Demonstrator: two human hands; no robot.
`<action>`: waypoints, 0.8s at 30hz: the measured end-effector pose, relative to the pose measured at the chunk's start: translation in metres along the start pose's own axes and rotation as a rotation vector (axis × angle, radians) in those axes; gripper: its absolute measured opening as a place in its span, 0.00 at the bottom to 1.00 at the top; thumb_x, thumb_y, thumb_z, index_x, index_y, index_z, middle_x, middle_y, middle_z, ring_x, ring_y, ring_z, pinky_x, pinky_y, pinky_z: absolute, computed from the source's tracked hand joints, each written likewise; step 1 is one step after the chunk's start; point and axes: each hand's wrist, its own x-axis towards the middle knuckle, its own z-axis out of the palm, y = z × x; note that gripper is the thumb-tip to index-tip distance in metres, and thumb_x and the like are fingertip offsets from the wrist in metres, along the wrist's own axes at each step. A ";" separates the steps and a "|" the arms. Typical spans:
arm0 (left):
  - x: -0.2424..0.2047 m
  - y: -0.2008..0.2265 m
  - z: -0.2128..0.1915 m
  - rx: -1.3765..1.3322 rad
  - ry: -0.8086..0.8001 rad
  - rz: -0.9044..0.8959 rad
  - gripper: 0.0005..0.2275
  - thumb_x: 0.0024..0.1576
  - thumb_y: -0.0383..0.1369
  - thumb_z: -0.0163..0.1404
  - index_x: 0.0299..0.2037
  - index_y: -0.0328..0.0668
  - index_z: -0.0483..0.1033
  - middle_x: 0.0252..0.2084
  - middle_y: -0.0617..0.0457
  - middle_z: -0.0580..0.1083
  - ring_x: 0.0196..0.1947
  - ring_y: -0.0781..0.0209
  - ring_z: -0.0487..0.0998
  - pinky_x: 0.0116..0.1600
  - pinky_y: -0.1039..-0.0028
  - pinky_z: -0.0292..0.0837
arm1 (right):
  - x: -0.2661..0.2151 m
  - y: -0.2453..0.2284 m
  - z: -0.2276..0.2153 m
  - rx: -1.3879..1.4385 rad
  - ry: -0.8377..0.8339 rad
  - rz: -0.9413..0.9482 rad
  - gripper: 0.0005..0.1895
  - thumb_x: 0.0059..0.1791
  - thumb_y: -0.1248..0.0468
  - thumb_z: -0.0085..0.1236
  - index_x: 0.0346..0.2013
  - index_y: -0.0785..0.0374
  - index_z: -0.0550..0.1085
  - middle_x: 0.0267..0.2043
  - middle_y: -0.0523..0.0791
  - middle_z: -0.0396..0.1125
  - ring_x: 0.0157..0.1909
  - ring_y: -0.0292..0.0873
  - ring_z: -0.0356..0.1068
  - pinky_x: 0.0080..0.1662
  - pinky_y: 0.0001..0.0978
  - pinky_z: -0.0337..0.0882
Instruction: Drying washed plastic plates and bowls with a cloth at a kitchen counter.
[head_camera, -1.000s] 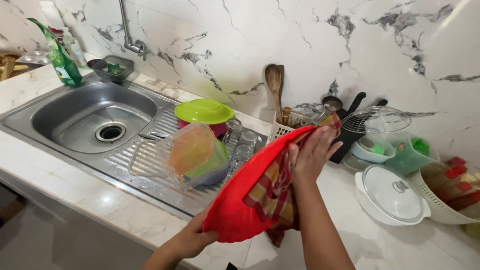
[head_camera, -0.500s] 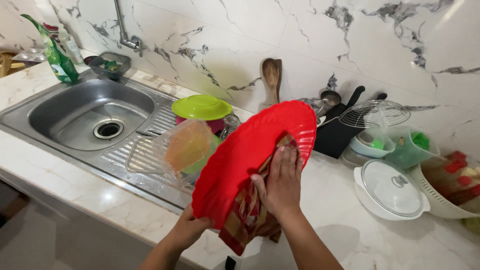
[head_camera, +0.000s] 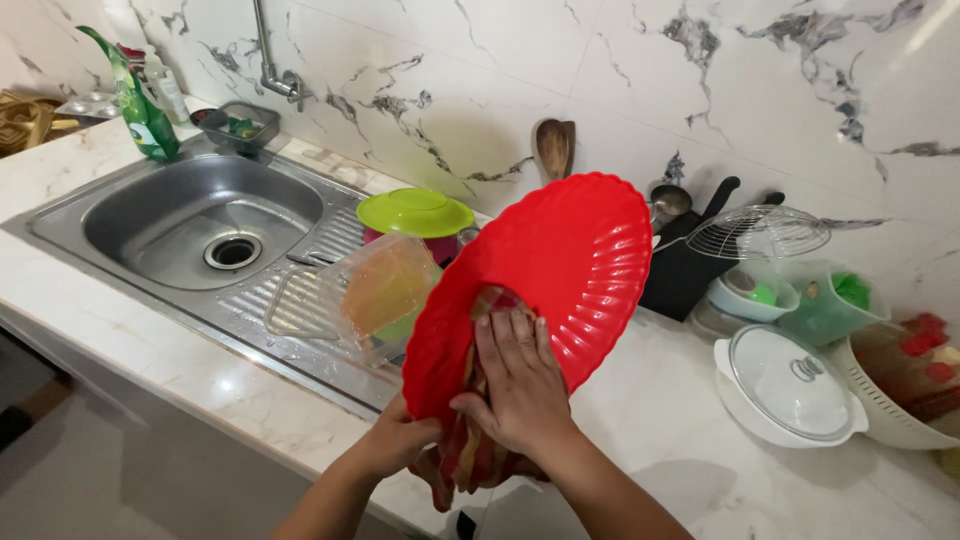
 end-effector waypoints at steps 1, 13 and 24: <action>0.005 -0.007 -0.004 0.069 0.009 0.124 0.22 0.52 0.21 0.45 0.58 0.37 0.72 0.43 0.45 0.79 0.39 0.50 0.81 0.39 0.59 0.79 | 0.004 -0.001 -0.002 0.010 0.012 0.016 0.53 0.45 0.35 0.56 0.69 0.73 0.56 0.71 0.64 0.52 0.74 0.68 0.46 0.71 0.61 0.40; 0.000 -0.024 -0.012 0.234 -0.053 0.448 0.21 0.52 0.21 0.49 0.58 0.37 0.72 0.51 0.55 0.76 0.52 0.63 0.74 0.58 0.69 0.72 | 0.014 0.058 -0.004 -0.235 0.300 0.170 0.49 0.50 0.39 0.52 0.73 0.70 0.53 0.73 0.64 0.53 0.78 0.65 0.45 0.71 0.72 0.35; 0.015 -0.031 -0.022 0.078 0.244 0.553 0.19 0.53 0.22 0.55 0.57 0.32 0.73 0.51 0.51 0.77 0.50 0.59 0.78 0.54 0.68 0.74 | -0.067 0.025 0.051 0.242 0.013 -0.113 0.28 0.48 0.58 0.58 0.61 0.65 0.70 0.63 0.54 0.66 0.70 0.59 0.58 0.72 0.63 0.45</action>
